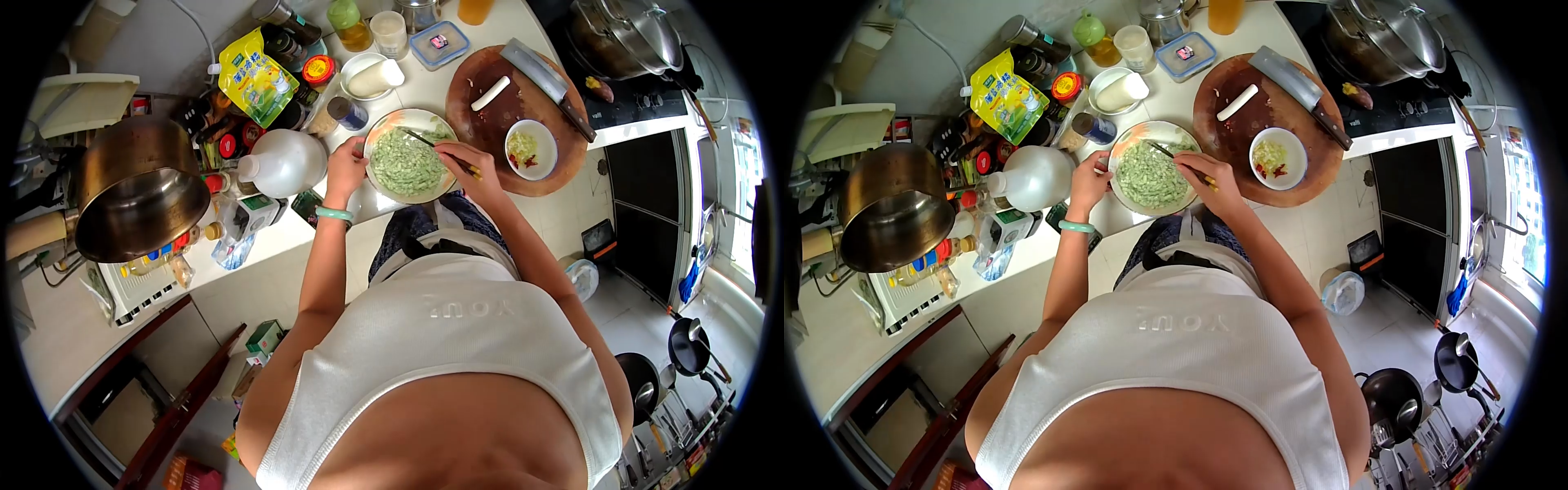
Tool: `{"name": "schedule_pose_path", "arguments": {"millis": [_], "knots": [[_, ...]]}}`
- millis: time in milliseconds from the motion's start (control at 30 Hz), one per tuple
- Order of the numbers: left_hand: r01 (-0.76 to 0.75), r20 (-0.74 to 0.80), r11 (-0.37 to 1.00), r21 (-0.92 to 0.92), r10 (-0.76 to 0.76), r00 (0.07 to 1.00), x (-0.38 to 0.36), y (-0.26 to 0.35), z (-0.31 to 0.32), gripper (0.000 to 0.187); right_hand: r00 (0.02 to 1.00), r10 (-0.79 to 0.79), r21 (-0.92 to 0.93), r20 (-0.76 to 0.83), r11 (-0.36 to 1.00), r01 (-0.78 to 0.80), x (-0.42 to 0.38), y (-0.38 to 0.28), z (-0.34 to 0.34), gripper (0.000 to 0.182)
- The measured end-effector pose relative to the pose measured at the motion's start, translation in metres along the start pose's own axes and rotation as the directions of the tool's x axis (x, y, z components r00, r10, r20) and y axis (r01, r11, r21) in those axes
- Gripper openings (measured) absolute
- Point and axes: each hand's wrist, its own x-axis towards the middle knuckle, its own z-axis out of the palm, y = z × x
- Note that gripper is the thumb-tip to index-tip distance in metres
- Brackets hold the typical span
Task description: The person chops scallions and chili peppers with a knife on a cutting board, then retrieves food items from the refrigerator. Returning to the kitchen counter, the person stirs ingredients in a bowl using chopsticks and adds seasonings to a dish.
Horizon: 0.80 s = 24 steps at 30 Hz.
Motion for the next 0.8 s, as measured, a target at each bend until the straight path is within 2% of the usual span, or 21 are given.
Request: {"name": "schedule_pose_path", "arguments": {"millis": [33,100,267,333,367,467,500,567,733,800], "knots": [[0.008,0.003,1.0,0.0,-0.008,1.0,0.0,0.002,0.0,0.04,1.0,0.001,-0.002,-0.006,1.0,-0.001,-0.001,0.0,0.002,0.015],[0.004,0.015,1.0,0.006,-0.005,1.0,0.001,0.002,-0.001,0.04,0.991,0.024,0.067,0.128,0.997,-0.032,-0.003,-0.003,0.007,0.015],[-0.006,0.026,1.0,-0.008,0.007,1.0,0.0,0.004,-0.002,0.041,0.996,0.039,0.033,0.079,0.999,-0.041,-0.008,-0.027,0.012,0.015],[0.016,0.026,1.0,0.018,-0.016,1.0,0.003,0.0,-0.001,0.041,0.994,0.055,0.096,0.09,0.993,-0.064,-0.006,-0.036,0.019,0.014],[0.012,0.028,1.0,0.021,-0.013,1.0,0.004,-0.001,0.0,0.041,0.991,-0.057,0.068,0.119,0.996,0.049,-0.004,-0.031,0.023,0.015],[0.009,0.002,1.0,0.006,-0.009,1.0,0.003,-0.004,0.001,0.042,0.986,-0.068,0.054,0.153,0.997,0.06,-0.004,-0.012,0.03,0.015],[0.006,0.008,1.0,0.012,-0.006,1.0,0.003,-0.004,0.001,0.041,0.986,-0.068,0.053,0.152,0.997,0.061,-0.004,-0.007,0.027,0.015],[0.0,0.014,1.0,0.018,0.0,1.0,0.004,-0.004,0.001,0.039,0.992,-0.085,-0.068,0.098,0.993,0.092,-0.006,0.002,0.014,0.015],[0.01,0.008,0.999,0.033,-0.01,1.0,0.001,0.006,-0.001,0.041,0.995,-0.081,-0.074,0.064,0.994,0.086,-0.019,-0.022,-0.011,0.015],[0.003,0.014,0.999,0.038,-0.003,1.0,0.002,0.004,-0.001,0.04,0.964,-0.032,0.043,0.264,0.999,0.022,-0.024,-0.028,-0.013,0.015]]}}
